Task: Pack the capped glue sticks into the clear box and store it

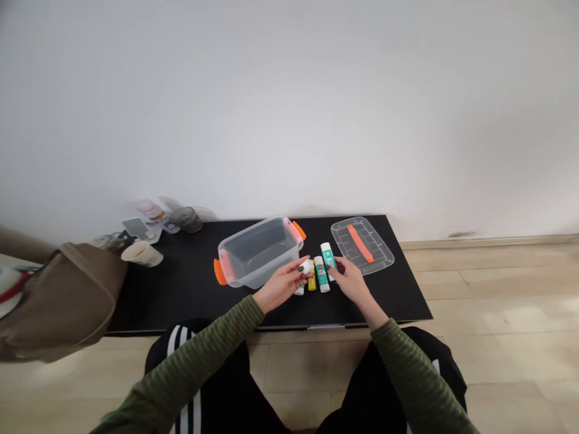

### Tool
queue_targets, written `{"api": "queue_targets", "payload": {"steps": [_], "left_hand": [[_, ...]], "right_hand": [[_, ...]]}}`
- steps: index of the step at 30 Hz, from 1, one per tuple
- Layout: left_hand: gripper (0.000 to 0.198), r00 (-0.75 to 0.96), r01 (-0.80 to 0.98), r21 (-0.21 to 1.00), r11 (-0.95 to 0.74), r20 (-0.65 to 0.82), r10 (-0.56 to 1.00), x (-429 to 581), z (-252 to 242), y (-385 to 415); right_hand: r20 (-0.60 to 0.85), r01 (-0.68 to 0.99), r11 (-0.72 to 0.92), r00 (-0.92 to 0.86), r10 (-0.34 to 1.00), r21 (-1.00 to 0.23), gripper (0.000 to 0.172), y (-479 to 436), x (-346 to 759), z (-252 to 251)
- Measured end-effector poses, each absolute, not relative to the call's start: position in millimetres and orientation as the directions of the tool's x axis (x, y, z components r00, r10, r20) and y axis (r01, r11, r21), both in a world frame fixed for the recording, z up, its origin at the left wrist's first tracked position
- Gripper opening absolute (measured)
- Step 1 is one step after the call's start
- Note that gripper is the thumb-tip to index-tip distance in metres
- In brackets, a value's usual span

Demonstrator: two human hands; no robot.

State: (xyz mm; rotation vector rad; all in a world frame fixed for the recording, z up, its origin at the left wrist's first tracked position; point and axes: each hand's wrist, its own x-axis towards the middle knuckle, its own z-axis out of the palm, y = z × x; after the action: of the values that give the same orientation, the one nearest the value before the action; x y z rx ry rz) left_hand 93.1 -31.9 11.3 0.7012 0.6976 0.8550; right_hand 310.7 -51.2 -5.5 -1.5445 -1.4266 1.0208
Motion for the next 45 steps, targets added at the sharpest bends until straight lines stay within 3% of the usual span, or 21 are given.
{"api": "queue_targets", "payload": {"steps": [3, 6, 11, 23, 40, 45], "left_hand": [[0.037, 0.441, -0.490, 0.713, 0.501, -0.293, 0.848, 79.1, 12.6, -37.5], [0.029, 0.391, -0.534, 0.695, 0.482, -0.302, 0.869, 76.2, 9.1, -36.9], [0.030, 0.365, -0.511, 0.742, 0.434, -0.270, 0.891, 79.5, 3.7, -35.6], [0.039, 0.310, -0.401, 0.864, 0.304, -0.185, 0.933, 82.5, -1.4, -47.0], [0.046, 0.304, -0.341, 0.901, 0.270, -0.165, 0.938, 78.8, 0.9, -49.6], [0.046, 0.295, -0.283, 0.929, 0.237, -0.151, 0.943, 77.3, 3.0, -50.6]], "right_hand": [[-0.017, 0.280, 0.005, -0.077, 0.997, -0.960, 0.041, -68.6, 300.2, 1.8], [0.066, 0.348, 0.114, -0.147, 0.987, -0.931, 0.041, -77.4, 290.9, 7.9], [0.126, 0.511, 0.195, -0.168, 0.978, -0.837, 0.039, -76.1, 290.7, 10.8], [0.266, 0.641, 0.354, -0.234, 0.935, -0.681, 0.035, -75.9, 299.0, 16.3], [0.265, 0.562, 0.342, -0.217, 0.939, -0.753, 0.034, -80.6, 298.2, 13.4], [0.204, 0.513, 0.278, -0.197, 0.959, -0.812, 0.037, -80.2, 298.9, 12.3]]}}
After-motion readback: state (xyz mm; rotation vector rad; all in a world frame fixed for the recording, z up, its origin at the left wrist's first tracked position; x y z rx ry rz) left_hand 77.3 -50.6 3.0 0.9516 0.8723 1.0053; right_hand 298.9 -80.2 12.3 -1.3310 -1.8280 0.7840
